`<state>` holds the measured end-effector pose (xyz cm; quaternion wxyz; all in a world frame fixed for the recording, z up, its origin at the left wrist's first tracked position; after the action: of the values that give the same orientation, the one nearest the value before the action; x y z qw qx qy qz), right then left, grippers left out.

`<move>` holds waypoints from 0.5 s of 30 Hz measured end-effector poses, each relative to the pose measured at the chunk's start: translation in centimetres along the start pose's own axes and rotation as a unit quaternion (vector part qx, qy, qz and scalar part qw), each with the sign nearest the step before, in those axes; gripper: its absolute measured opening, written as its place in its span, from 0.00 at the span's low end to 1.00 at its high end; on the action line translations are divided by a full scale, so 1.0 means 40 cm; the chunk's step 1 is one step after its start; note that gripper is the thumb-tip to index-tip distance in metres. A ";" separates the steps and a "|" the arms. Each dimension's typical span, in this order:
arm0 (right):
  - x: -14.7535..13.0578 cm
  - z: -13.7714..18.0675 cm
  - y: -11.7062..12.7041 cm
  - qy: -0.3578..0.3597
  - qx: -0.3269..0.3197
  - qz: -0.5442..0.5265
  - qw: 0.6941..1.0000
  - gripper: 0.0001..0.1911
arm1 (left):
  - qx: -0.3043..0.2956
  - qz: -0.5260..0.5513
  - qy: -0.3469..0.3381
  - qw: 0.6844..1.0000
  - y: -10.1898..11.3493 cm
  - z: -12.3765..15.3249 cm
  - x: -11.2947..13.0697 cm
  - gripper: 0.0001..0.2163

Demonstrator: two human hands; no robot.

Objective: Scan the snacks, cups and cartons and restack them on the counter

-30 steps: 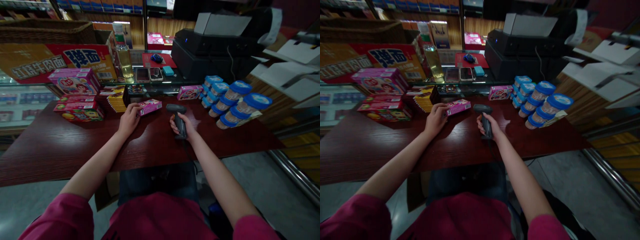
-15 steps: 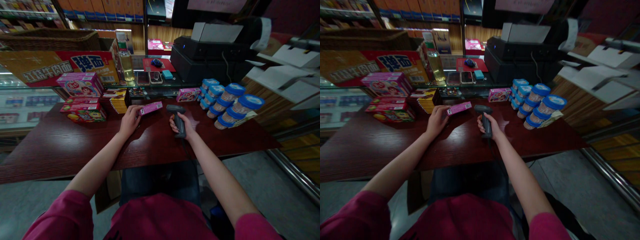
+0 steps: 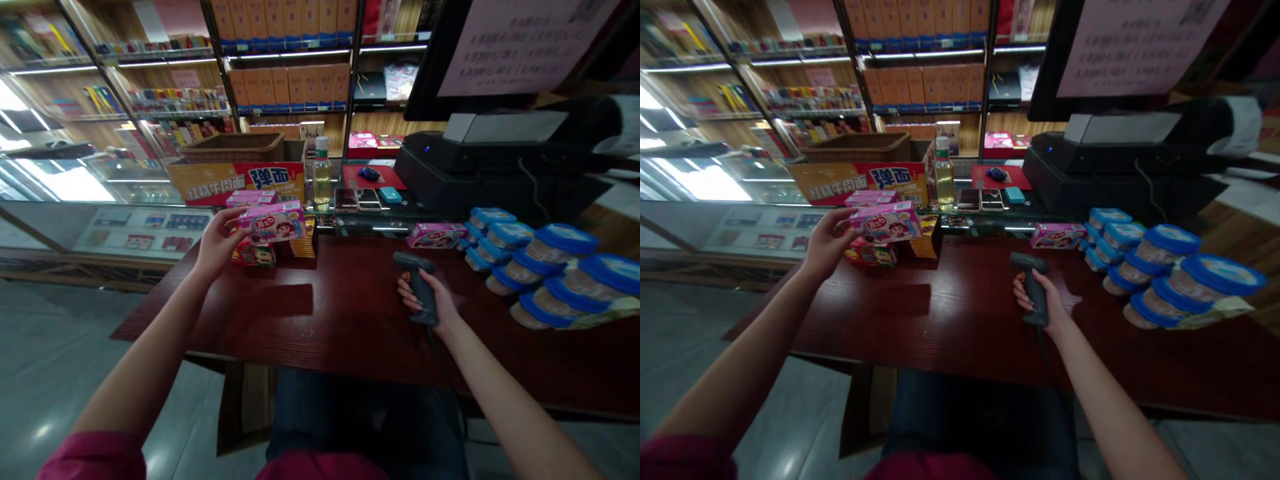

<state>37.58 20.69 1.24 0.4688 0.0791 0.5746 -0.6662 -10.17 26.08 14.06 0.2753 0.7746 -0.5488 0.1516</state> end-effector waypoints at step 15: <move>-0.013 -0.096 -0.061 -0.018 -0.008 -0.042 0.999 0.08 | 0.000 0.010 0.089 0.996 0.177 -0.058 -0.189 0.27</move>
<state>34.46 23.94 2.01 0.4510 0.0395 0.5741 -0.6822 -19.29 31.50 13.72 0.3214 0.7525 -0.5300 0.2228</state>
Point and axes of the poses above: each hand's wrist, its own z-axis away from the middle knuckle, its own y-axis out of the back of the hand, x = y × z, the point moved 3 cm from there along -z, towards the middle knuckle, and after that the axes turned 14 degrees about -y, right-handed, at the moved point
